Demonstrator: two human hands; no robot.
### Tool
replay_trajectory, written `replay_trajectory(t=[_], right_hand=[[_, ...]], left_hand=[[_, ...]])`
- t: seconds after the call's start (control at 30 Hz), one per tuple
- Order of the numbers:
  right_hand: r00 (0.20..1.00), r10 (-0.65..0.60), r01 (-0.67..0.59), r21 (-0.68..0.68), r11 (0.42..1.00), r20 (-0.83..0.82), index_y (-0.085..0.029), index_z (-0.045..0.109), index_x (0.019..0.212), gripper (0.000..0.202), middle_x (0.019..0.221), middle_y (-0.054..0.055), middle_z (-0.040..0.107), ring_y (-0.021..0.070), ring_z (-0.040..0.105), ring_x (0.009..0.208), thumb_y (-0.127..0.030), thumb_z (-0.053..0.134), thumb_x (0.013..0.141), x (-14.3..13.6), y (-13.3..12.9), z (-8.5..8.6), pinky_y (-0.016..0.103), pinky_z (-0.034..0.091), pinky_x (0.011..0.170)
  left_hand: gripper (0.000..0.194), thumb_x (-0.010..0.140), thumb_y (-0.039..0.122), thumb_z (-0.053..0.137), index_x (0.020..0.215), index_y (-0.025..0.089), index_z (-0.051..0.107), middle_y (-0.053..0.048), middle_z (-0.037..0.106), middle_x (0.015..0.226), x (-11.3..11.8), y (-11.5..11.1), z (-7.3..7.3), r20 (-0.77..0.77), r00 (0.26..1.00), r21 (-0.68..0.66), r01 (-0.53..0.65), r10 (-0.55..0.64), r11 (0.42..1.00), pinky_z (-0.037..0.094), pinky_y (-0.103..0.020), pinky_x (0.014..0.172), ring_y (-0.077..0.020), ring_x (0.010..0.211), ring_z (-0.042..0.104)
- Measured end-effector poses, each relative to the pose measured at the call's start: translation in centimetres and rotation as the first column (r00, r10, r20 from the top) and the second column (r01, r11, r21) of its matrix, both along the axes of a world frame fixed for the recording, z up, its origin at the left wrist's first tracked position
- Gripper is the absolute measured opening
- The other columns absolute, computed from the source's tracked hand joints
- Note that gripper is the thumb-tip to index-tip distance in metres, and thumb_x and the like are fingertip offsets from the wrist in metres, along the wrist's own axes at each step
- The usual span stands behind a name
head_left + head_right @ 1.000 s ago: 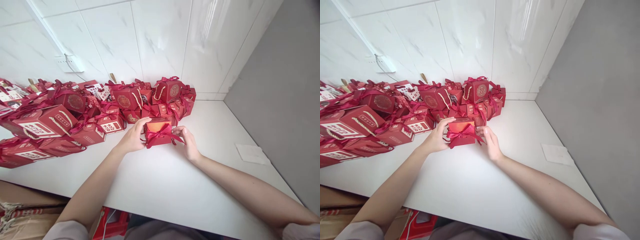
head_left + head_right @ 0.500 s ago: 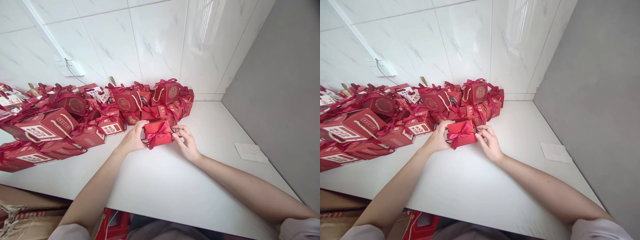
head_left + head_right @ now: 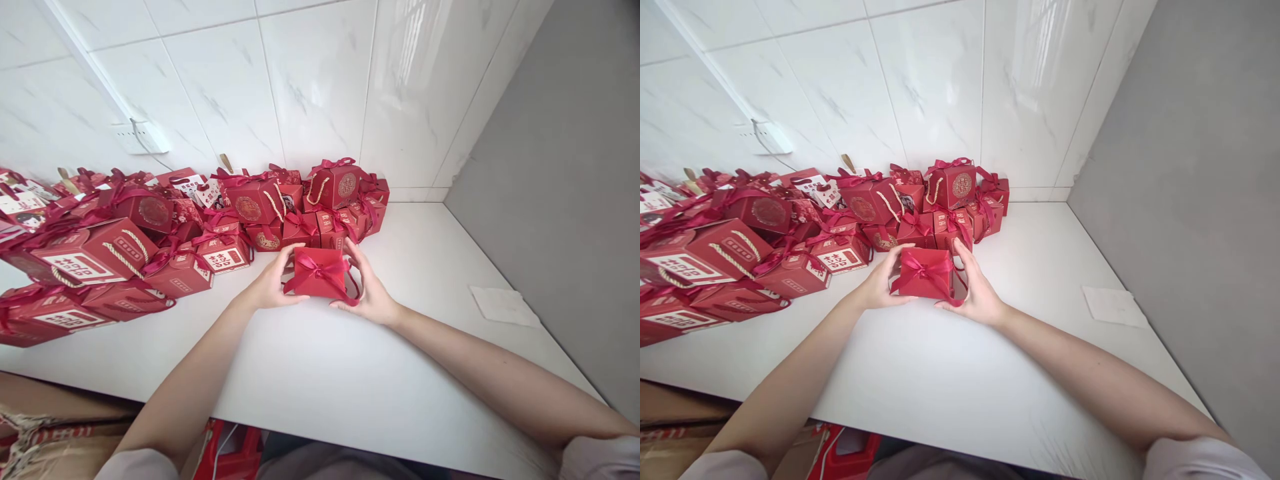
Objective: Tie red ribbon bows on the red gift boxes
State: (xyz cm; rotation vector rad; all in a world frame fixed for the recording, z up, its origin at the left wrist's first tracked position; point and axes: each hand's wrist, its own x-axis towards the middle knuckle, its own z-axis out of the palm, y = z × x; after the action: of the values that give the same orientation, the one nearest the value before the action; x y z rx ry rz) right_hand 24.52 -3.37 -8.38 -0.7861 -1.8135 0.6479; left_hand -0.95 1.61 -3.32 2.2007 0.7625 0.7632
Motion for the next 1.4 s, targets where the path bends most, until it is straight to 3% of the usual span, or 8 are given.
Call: replay_trajectory(t=[0.33, 0.43, 0.6, 0.87, 1.1, 1.23, 1.33, 1.4], right_hand=[[0.958, 0.283, -0.268, -0.194, 0.944, 0.054, -0.030, -0.004, 0.158, 0.136, 0.165, 0.014, 0.014, 0.0321, 0.017, 0.152, -0.040, 0.090, 0.060, 2.2, 2.4, -0.6, 0.052, 0.015, 0.122], [0.930, 0.368, -0.353, -0.285, 0.891, -0.001, -0.028, 0.007, 0.158, 0.128, 0.161, 0.014, 0.028, 0.0312, 0.027, 0.149, -0.037, 0.090, 0.061, 2.8, 3.1, -0.7, 0.050, 0.023, 0.121], [0.926, 0.315, -0.375, -0.421, 0.826, -0.208, -0.023, 0.038, 0.148, 0.080, 0.144, 0.013, 0.054, 0.0300, 0.055, 0.129, -0.051, 0.072, 0.080, 3.0, 4.0, -1.0, 0.051, 0.039, 0.112], [0.916, 0.154, -0.320, -0.441, 0.838, -0.372, -0.024, 0.044, 0.145, 0.070, 0.146, 0.010, 0.053, 0.0276, 0.049, 0.135, -0.062, 0.058, 0.087, 1.3, 3.8, -1.1, 0.047, 0.035, 0.115], [0.945, 0.157, -0.266, -0.394, 0.880, -0.288, -0.028, 0.040, 0.147, 0.078, 0.156, 0.008, 0.041, 0.0273, 0.039, 0.142, -0.073, 0.050, 0.085, 1.6, 3.1, -1.4, 0.045, 0.028, 0.119], [0.899, 0.191, -0.352, -0.389, 0.852, -0.394, -0.035, 0.032, 0.151, 0.073, 0.156, 0.003, 0.040, 0.0231, 0.036, 0.144, -0.076, 0.027, 0.091, 0.7, 2.4, -1.4, 0.045, 0.030, 0.118], [0.893, 0.222, -0.379, -0.388, 0.840, -0.391, -0.033, 0.037, 0.149, 0.069, 0.155, 0.004, 0.043, 0.0229, 0.032, 0.147, -0.072, 0.035, 0.092, -0.2, 1.9, -1.3, 0.046, 0.025, 0.120], [0.905, 0.226, -0.363, -0.376, 0.852, -0.361, -0.030, 0.044, 0.145, 0.069, 0.153, 0.005, 0.046, 0.0235, 0.027, 0.149, -0.069, 0.046, 0.089, -0.6, 1.7, -1.3, 0.046, 0.021, 0.122]], left_hand=[[0.133, 0.064, 0.033, 0.086, 0.157, 0.028, -0.008, -0.017, 0.019, 0.163, 0.1, 0.3, -2.0, -0.073, 0.992, 0.012, 0.100, -0.099, 0.995, 0.026, -0.055, 0.120, -0.0356, 0.150, 0.023], [0.130, 0.059, 0.039, 0.088, 0.158, 0.025, 0.005, -0.017, 0.024, 0.161, 0.1, 0.9, -3.0, -0.067, 0.996, -0.025, 0.061, -0.062, 0.998, 0.027, -0.054, 0.119, -0.0356, 0.148, 0.026], [0.081, 0.074, 0.054, 0.072, 0.140, 0.015, 0.047, -0.017, 0.056, 0.138, 1.4, 1.3, -3.9, 0.081, 0.996, -0.203, -0.014, 0.031, 0.979, 0.040, -0.046, 0.111, -0.0351, 0.130, 0.052], [0.062, 0.086, 0.062, 0.048, 0.126, 0.015, 0.057, -0.011, 0.070, 0.109, 3.3, 0.3, -4.2, 0.127, 0.971, -0.346, -0.148, 0.202, 0.927, 0.047, -0.043, 0.094, -0.0294, 0.102, 0.063], [0.067, 0.079, 0.068, 0.051, 0.122, 0.017, 0.060, -0.010, 0.071, 0.110, 3.3, 0.3, -4.3, 0.232, 0.947, -0.432, -0.105, 0.223, 0.896, 0.045, -0.046, 0.103, -0.0332, 0.120, 0.058], [0.077, 0.082, 0.079, 0.023, 0.104, 0.018, 0.065, -0.008, 0.070, 0.079, 3.4, -0.6, -4.2, 0.335, 0.902, -0.627, -0.002, 0.271, 0.779, 0.052, -0.053, 0.088, -0.0344, 0.098, 0.068], [0.073, 0.079, 0.080, 0.030, 0.095, 0.019, 0.065, -0.005, 0.063, 0.065, 3.8, -1.2, -4.0, 0.417, 0.837, -0.790, 0.140, 0.355, 0.597, 0.054, -0.052, 0.083, -0.0339, 0.087, 0.069], [0.067, 0.080, 0.075, 0.036, 0.096, 0.018, 0.066, -0.006, 0.064, 0.066, 4.0, -1.3, -4.0, 0.441, 0.805, -0.825, 0.191, 0.396, 0.531, 0.054, -0.051, 0.082, -0.0322, 0.086, 0.069]])
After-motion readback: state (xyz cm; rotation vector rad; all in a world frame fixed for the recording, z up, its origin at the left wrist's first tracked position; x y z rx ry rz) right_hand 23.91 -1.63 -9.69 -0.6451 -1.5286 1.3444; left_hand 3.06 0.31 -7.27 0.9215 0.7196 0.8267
